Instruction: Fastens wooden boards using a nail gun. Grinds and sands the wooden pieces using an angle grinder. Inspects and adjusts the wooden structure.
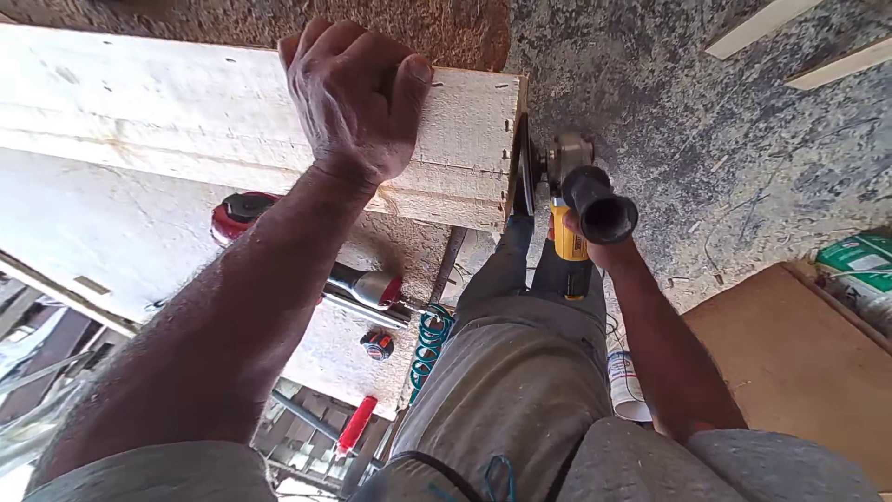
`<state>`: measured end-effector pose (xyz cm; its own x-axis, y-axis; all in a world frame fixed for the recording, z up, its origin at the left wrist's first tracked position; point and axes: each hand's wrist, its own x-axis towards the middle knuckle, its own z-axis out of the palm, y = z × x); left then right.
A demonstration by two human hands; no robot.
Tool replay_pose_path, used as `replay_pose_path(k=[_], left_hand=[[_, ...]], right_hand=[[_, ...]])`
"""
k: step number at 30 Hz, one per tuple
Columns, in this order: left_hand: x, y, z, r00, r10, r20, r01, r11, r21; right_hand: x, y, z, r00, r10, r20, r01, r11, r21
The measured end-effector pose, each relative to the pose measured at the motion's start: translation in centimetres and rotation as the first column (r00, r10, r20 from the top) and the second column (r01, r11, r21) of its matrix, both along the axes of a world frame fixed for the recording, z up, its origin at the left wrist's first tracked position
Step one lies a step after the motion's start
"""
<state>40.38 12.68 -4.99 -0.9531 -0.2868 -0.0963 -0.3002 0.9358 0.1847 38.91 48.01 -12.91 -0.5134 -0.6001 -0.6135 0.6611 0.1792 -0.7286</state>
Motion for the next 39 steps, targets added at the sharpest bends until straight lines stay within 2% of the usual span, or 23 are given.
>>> replay_pose_path(k=[5, 12, 18, 24, 27, 30, 36, 39], left_hand=[[-0.3, 0.2, 0.3, 1.0, -0.002, -0.003, 0.002, 1.0, 0.001], [-0.2, 0.5, 0.5, 1.0, 0.006, 0.001, -0.006, 1.0, -0.001], [-0.2, 0.4, 0.4, 1.0, 0.001, -0.026, -0.001, 1.0, -0.001], [-0.1, 0.6, 0.5, 1.0, 0.008, -0.024, -0.008, 1.0, -0.007], [-0.2, 0.5, 0.6, 1.0, -0.005, -0.027, 0.006, 1.0, 0.005], [-0.1, 0.5, 0.7, 1.0, -0.009, -0.016, 0.01, 1.0, 0.016], [0.1, 0.6, 0.7, 1.0, -0.006, 0.01, 0.006, 1.0, -0.005], [-0.2, 0.4, 0.5, 1.0, -0.013, 0.005, 0.013, 1.0, 0.002]], right_hand=[[4.5, 2.3, 2.8, 0.998, -0.008, 0.067, 0.002, 0.995, 0.095], [-1.8, -1.9, 1.7, 0.989, -0.07, -0.126, 0.068, 0.997, -0.02], [2.5, 0.3, 3.5, 0.996, -0.066, -0.063, 0.068, 0.997, 0.035], [-2.1, -2.9, 2.9, 0.985, -0.096, -0.146, 0.094, 0.995, -0.02], [0.9, -1.3, 3.3, 0.984, -0.078, -0.161, 0.083, 0.996, 0.027], [4.0, -0.1, 3.4, 0.991, -0.127, -0.043, 0.128, 0.992, 0.019], [-2.2, -3.3, 0.2, 0.992, -0.121, 0.026, 0.122, 0.992, -0.034], [0.1, -1.6, 0.9, 0.993, -0.114, -0.032, 0.113, 0.993, -0.013]])
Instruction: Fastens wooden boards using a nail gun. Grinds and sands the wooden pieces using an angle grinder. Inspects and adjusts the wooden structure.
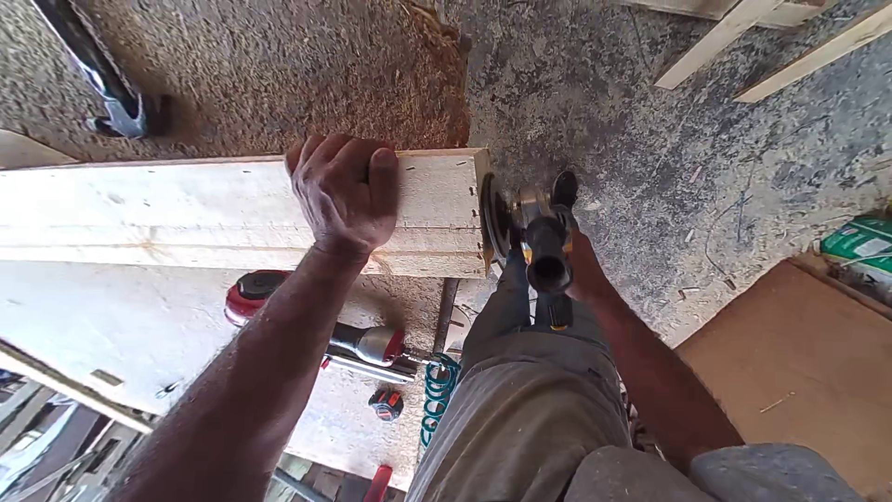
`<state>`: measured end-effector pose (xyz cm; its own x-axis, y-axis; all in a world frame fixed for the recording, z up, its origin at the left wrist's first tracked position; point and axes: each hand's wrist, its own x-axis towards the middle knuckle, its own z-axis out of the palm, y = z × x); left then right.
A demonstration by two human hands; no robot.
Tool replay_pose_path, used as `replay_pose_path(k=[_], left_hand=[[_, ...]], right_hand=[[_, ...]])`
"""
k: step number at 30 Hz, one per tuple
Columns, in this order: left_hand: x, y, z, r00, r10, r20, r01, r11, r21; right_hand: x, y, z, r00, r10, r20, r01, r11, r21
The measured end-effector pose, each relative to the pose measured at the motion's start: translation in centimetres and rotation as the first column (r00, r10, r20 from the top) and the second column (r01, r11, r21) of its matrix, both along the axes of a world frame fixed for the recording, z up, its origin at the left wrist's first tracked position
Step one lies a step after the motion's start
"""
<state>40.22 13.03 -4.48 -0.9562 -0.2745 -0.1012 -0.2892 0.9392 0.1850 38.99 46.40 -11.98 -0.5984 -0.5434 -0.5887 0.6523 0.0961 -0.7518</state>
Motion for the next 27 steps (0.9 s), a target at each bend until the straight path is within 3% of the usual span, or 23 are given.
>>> replay_pose_path(k=[3, 7, 12, 17, 22, 27], left_hand=[[0.3, 0.2, 0.1, 1.0, 0.011, 0.003, -0.011, 1.0, 0.007], [0.2, 0.2, 0.2, 1.0, 0.005, -0.011, -0.005, 1.0, 0.011], [0.1, 0.0, -0.1, 1.0, -0.003, -0.023, 0.004, 1.0, 0.013], [0.3, 0.2, 0.2, 1.0, -0.006, -0.019, 0.006, 1.0, 0.022], [0.3, -0.1, 0.0, 1.0, -0.01, -0.027, 0.011, 0.999, 0.032], [0.4, 0.0, 0.2, 1.0, -0.01, -0.025, 0.012, 0.999, 0.045]], right_hand=[[1.5, 0.5, 0.6, 0.998, -0.033, 0.049, 0.036, 0.998, -0.046], [-2.5, -1.3, -0.8, 0.996, -0.016, 0.091, 0.021, 0.998, -0.055], [0.0, 0.6, -0.2, 0.997, 0.004, 0.075, -0.002, 1.0, -0.03], [-3.0, -0.9, -0.9, 0.989, 0.015, 0.147, -0.007, 0.998, -0.059], [-0.3, 1.0, -1.6, 0.981, 0.034, 0.189, -0.02, 0.997, -0.079], [-2.5, -0.3, -2.2, 0.98, 0.049, 0.193, -0.032, 0.995, -0.09]])
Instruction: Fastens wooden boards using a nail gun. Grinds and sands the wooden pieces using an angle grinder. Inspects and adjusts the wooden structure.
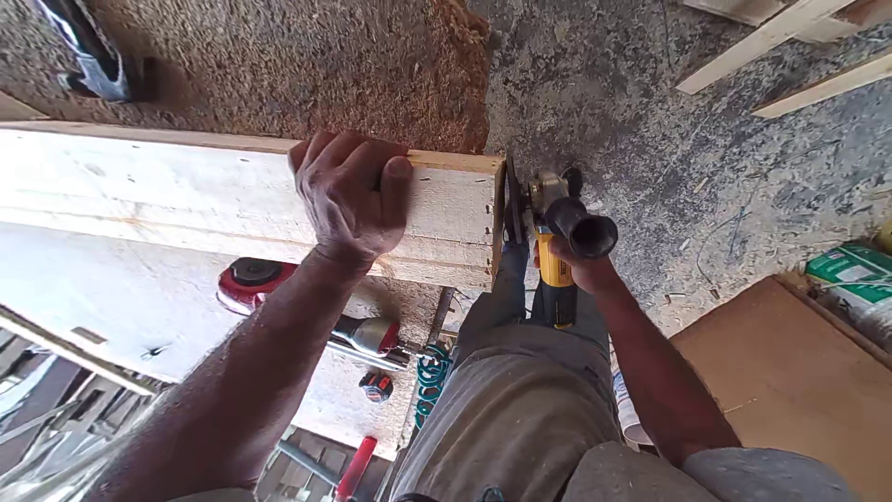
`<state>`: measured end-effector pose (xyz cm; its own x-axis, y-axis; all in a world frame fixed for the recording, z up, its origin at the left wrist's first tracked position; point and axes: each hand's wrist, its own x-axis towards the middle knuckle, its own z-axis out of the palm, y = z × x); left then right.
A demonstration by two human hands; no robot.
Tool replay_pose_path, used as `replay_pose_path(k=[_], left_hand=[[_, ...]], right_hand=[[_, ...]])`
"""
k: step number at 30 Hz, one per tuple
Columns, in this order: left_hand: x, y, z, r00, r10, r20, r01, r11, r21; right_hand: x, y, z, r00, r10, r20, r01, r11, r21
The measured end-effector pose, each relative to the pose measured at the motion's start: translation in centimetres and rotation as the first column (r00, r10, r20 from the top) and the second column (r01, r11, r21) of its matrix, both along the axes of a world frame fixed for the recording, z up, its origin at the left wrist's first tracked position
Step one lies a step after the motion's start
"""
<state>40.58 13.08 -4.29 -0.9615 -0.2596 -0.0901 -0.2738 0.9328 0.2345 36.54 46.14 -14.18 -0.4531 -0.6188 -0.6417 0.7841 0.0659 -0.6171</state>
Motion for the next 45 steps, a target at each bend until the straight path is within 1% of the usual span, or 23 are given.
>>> replay_pose_path(k=[4, 6, 9, 13, 17, 22, 26, 28, 31, 35, 39, 41, 45], left_hand=[[-0.1, -0.2, -0.2, 1.0, 0.009, 0.007, -0.009, 1.0, -0.004], [0.1, 0.0, 0.0, 1.0, 0.016, 0.024, -0.016, 1.0, 0.001], [-0.1, 0.0, 0.1, 1.0, 0.01, 0.006, -0.01, 1.0, 0.001], [-0.2, -0.2, -0.1, 1.0, 0.012, 0.0, -0.012, 1.0, -0.004], [-0.2, 0.1, 0.1, 1.0, 0.018, 0.011, -0.018, 1.0, -0.002], [-0.1, 0.0, -0.1, 1.0, 0.015, 0.001, -0.015, 1.0, -0.011], [-0.1, 0.1, 0.0, 1.0, 0.022, 0.01, -0.022, 1.0, -0.003], [-0.2, 0.1, 0.1, 1.0, 0.007, 0.002, -0.007, 1.0, -0.002], [-0.2, -0.1, -0.1, 1.0, 0.002, 0.003, -0.002, 1.0, -0.003], [-0.1, 0.1, 0.1, 1.0, 0.015, 0.013, -0.015, 1.0, -0.003], [-0.1, -0.1, -0.1, 1.0, 0.01, -0.007, -0.01, 1.0, -0.005], [-0.1, -0.1, -0.2, 1.0, 0.009, -0.007, -0.009, 1.0, -0.003], [-0.1, -0.1, -0.1, 1.0, 0.012, -0.005, -0.012, 1.0, 0.003]], right_hand=[[2.0, 1.4, 0.0, 0.999, 0.032, -0.008, -0.032, 0.998, 0.047], [1.3, 1.1, -0.2, 1.0, 0.025, -0.007, -0.024, 0.999, 0.042], [-0.5, 0.4, -0.4, 0.999, 0.033, -0.032, -0.032, 0.999, 0.042], [0.7, 1.4, 0.1, 0.998, 0.057, -0.041, -0.055, 0.997, 0.051], [-0.5, 0.4, -0.2, 0.997, 0.025, -0.076, -0.021, 0.998, 0.062], [0.6, 1.3, 0.4, 0.993, 0.059, -0.103, -0.051, 0.996, 0.079], [-1.0, 0.5, 0.4, 0.989, 0.045, -0.138, -0.036, 0.997, 0.07], [-0.6, 0.6, 0.5, 0.986, 0.044, -0.159, -0.032, 0.997, 0.076], [0.1, 1.4, 0.9, 0.981, 0.091, -0.174, -0.069, 0.989, 0.127], [-1.3, 0.9, 1.3, 0.972, 0.097, -0.214, -0.065, 0.986, 0.151], [-0.9, 1.6, 1.1, 0.971, 0.14, -0.193, -0.11, 0.981, 0.161], [-0.7, 1.7, 0.9, 0.973, 0.134, -0.186, -0.106, 0.982, 0.156], [-2.3, 0.9, 0.5, 0.977, 0.103, -0.186, -0.081, 0.989, 0.12]])
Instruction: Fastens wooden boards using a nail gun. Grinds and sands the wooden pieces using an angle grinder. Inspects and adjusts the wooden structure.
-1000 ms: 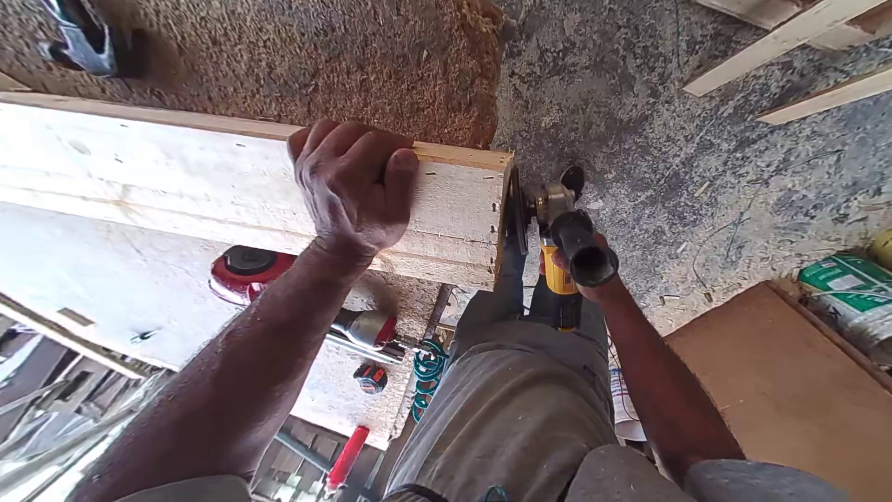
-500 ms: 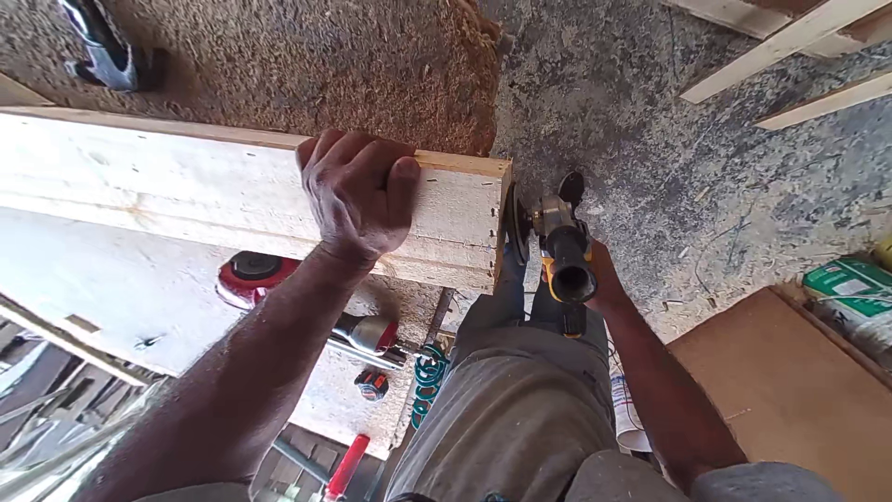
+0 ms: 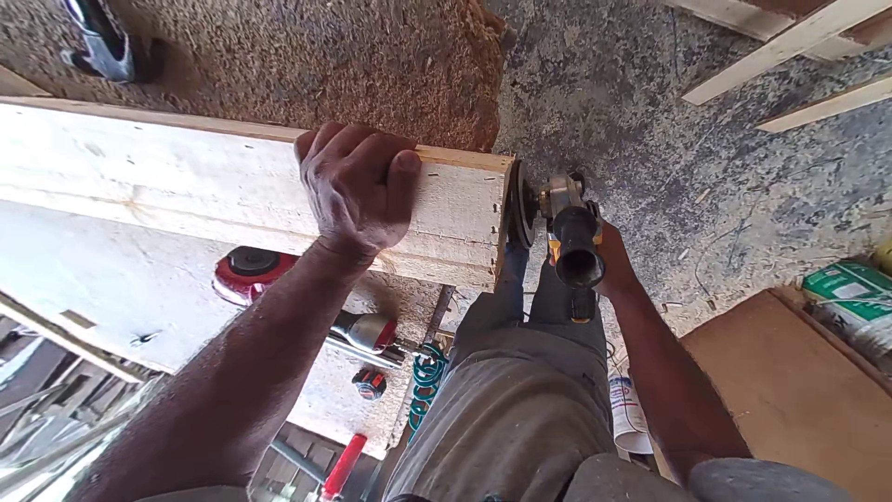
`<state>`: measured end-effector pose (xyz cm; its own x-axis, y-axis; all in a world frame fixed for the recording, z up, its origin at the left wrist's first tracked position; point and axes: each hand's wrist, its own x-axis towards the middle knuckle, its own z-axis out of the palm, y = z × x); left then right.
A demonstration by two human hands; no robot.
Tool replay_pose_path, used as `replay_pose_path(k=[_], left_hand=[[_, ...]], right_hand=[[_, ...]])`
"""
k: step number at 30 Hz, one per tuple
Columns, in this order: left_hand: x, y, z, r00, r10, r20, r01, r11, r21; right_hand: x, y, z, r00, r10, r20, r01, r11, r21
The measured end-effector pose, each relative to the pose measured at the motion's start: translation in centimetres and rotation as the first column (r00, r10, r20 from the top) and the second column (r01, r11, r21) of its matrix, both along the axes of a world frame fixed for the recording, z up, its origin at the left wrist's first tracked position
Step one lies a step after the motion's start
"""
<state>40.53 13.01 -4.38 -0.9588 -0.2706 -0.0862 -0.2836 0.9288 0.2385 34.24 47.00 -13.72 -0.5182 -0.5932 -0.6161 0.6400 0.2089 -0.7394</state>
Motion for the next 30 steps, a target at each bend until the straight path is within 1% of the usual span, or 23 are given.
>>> replay_pose_path(k=[6, 9, 11, 17, 20, 22, 25, 28, 30], left_hand=[[-0.1, -0.1, -0.1, 1.0, -0.008, -0.021, 0.008, 1.0, -0.001], [0.0, 0.0, -0.1, 1.0, -0.004, -0.012, 0.004, 1.0, 0.0], [0.0, 0.0, 0.0, 1.0, -0.005, -0.011, 0.005, 1.0, 0.003], [0.0, -0.1, -0.1, 1.0, -0.004, -0.011, 0.004, 1.0, 0.002], [0.0, 0.0, 0.0, 1.0, -0.001, 0.001, 0.001, 1.0, -0.001], [0.0, 0.0, 0.0, 1.0, -0.002, -0.006, 0.002, 1.0, -0.003], [-0.1, -0.1, -0.1, 1.0, -0.003, -0.017, 0.003, 1.0, -0.004], [-0.1, 0.0, -0.1, 1.0, 0.001, -0.005, -0.001, 1.0, -0.004], [0.0, 0.0, 0.0, 1.0, 0.003, 0.003, -0.003, 1.0, -0.005]], right_hand=[[1.7, 1.0, 0.0, 0.999, 0.013, 0.032, -0.014, 1.0, 0.009], [1.0, 0.2, -0.5, 1.0, -0.023, 0.013, 0.023, 1.0, -0.019], [0.3, -0.2, -0.8, 1.0, -0.02, 0.009, 0.02, 1.0, -0.024], [2.1, 1.0, -0.3, 0.997, -0.006, 0.079, 0.007, 1.0, -0.003], [0.8, -0.2, -0.7, 0.996, -0.045, 0.071, 0.049, 0.998, -0.043], [-0.1, -0.7, -0.9, 0.999, -0.043, 0.032, 0.044, 0.998, -0.039], [1.6, 0.0, -0.7, 0.999, -0.035, -0.005, 0.035, 0.999, -0.025], [4.3, 0.5, 0.2, 0.994, -0.083, 0.066, 0.084, 0.996, -0.012], [4.3, -0.3, -0.1, 0.992, -0.118, 0.054, 0.119, 0.993, -0.013]])
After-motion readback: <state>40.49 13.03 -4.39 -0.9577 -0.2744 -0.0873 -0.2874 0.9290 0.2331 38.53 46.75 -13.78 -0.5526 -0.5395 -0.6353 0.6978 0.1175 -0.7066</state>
